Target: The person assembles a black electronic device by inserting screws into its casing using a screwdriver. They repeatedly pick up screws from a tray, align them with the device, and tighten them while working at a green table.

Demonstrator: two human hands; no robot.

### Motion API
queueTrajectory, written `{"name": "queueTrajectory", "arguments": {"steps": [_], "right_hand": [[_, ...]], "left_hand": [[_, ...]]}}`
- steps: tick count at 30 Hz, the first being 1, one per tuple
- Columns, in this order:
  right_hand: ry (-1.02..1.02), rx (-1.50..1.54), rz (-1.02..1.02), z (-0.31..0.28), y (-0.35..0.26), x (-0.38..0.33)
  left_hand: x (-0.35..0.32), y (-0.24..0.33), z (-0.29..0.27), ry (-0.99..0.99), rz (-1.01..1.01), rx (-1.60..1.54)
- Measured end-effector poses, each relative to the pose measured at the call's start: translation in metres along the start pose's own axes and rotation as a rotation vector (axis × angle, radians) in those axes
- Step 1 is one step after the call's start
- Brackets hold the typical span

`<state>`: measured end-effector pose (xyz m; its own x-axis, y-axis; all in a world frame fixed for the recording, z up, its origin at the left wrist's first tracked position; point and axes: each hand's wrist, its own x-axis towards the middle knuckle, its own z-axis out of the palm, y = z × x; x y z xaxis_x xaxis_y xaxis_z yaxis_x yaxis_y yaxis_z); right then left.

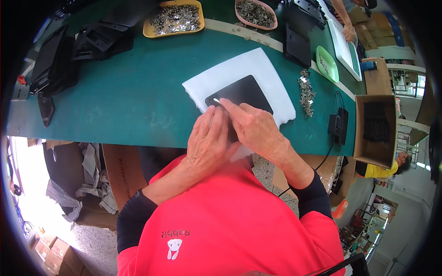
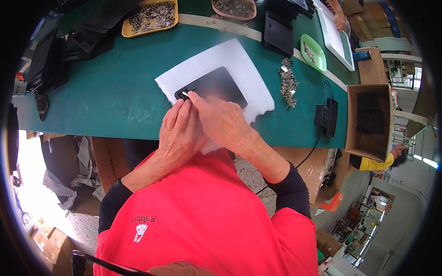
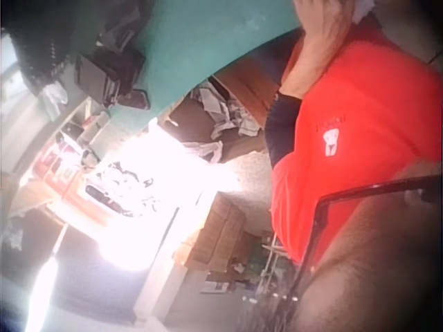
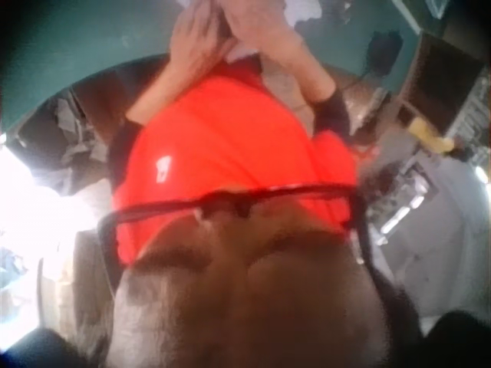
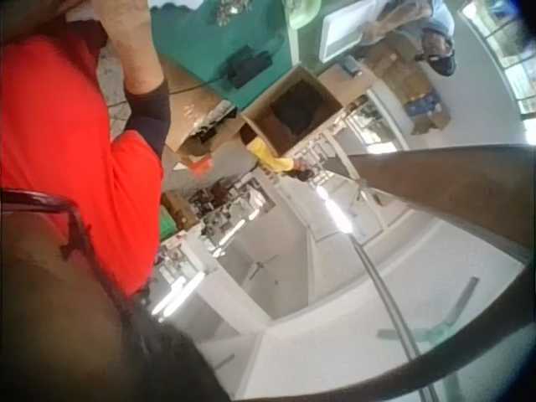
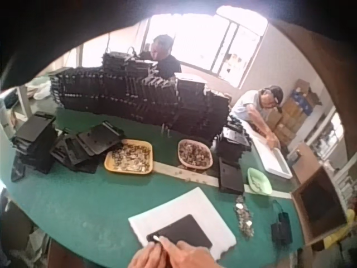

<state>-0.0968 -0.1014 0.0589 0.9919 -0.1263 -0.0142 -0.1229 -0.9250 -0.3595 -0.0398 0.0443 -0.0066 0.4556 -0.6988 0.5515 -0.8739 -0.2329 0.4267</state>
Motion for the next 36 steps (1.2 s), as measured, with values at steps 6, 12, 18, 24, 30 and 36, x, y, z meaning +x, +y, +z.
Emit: {"name": "queueTrajectory", "arguments": {"steps": [6,12,18,24,30,36], "right_hand": [[-0.039,-0.086,0.016,0.001,-0.006,0.008],[0.009,-0.035,0.025,0.004,-0.004,0.006],[-0.034,-0.033,0.071,0.001,-0.007,0.006],[-0.066,-0.009,0.084,0.0,-0.005,0.008],[-0.093,-0.021,0.054,-0.004,-0.006,0.013],[-0.304,-0.057,0.123,-0.026,-0.019,0.033]], "left_hand": [[0.0,-0.003,0.0,0.036,0.028,0.014],[0.001,-0.004,-0.002,0.034,0.035,0.044],[0.002,-0.003,-0.001,0.024,0.003,0.05],[0.004,-0.003,-0.001,0.009,0.001,0.045],[0.006,-0.005,-0.004,-0.015,0.019,-0.018],[0.003,-0.008,-0.003,0.009,0.026,-0.085]]}}
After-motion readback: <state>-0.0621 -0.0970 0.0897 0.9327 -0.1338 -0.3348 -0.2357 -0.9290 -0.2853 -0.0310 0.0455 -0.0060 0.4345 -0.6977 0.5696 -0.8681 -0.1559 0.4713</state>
